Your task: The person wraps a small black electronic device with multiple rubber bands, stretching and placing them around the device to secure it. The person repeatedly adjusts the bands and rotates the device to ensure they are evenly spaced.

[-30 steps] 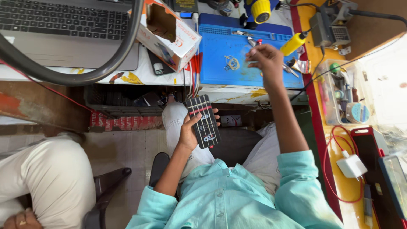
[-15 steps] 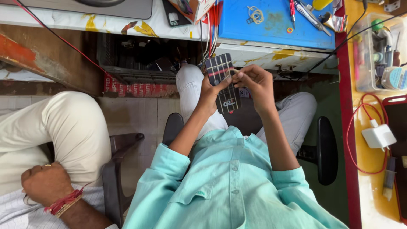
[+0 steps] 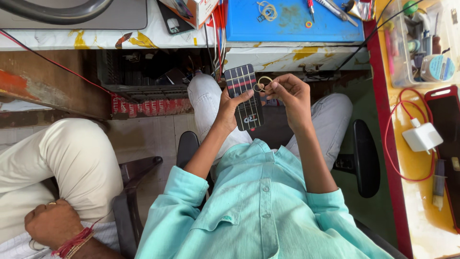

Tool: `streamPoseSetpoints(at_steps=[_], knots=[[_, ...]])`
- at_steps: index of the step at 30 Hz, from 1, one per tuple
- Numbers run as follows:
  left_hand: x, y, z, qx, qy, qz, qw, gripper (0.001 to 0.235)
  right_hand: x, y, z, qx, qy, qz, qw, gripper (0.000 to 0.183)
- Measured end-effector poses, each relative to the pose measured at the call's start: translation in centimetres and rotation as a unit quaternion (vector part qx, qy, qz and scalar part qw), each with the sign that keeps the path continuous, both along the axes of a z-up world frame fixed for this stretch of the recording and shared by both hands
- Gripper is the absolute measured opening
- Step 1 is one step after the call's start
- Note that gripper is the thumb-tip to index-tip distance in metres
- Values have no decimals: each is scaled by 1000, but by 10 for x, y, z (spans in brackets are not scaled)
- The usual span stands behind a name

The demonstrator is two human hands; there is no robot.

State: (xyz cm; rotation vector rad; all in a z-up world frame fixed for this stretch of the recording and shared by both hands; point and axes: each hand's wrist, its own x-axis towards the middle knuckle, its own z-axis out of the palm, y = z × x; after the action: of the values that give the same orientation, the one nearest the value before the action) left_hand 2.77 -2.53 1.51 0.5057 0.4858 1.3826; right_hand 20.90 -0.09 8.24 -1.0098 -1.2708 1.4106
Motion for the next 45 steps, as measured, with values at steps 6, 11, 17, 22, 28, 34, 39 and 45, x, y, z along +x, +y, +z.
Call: streamPoseSetpoints(at_steps=[6,11,17,22,28,34,39,45], knots=[[5,0,-4,67,375,152,912,35,3,-3,-6,15,-26,-24,999,8],[-1,-2,0,78,513,180,836,32,-2,-7,-6,37,-77,-21,996,9],[-2,-3,6,15,134,43,990,39,-16,-13,-5,41,-125,-10,991,6],[5,-5,2,42,180,82,979,35,-22,-14,-20,-2,-174,-40,984,8],[-6,4,1,-18,98,135,986,36,2,-30,26,-43,81,131,987,21],[-20,13,0,10,78,195,978,41,76,-71,92,33,384,112,916,27],[7,1,-2,15,55,103,993,43,36,-58,51,20,240,97,966,31],[17,-12,1,38,108,93,989,36,-21,-40,13,-68,206,79,973,50]])
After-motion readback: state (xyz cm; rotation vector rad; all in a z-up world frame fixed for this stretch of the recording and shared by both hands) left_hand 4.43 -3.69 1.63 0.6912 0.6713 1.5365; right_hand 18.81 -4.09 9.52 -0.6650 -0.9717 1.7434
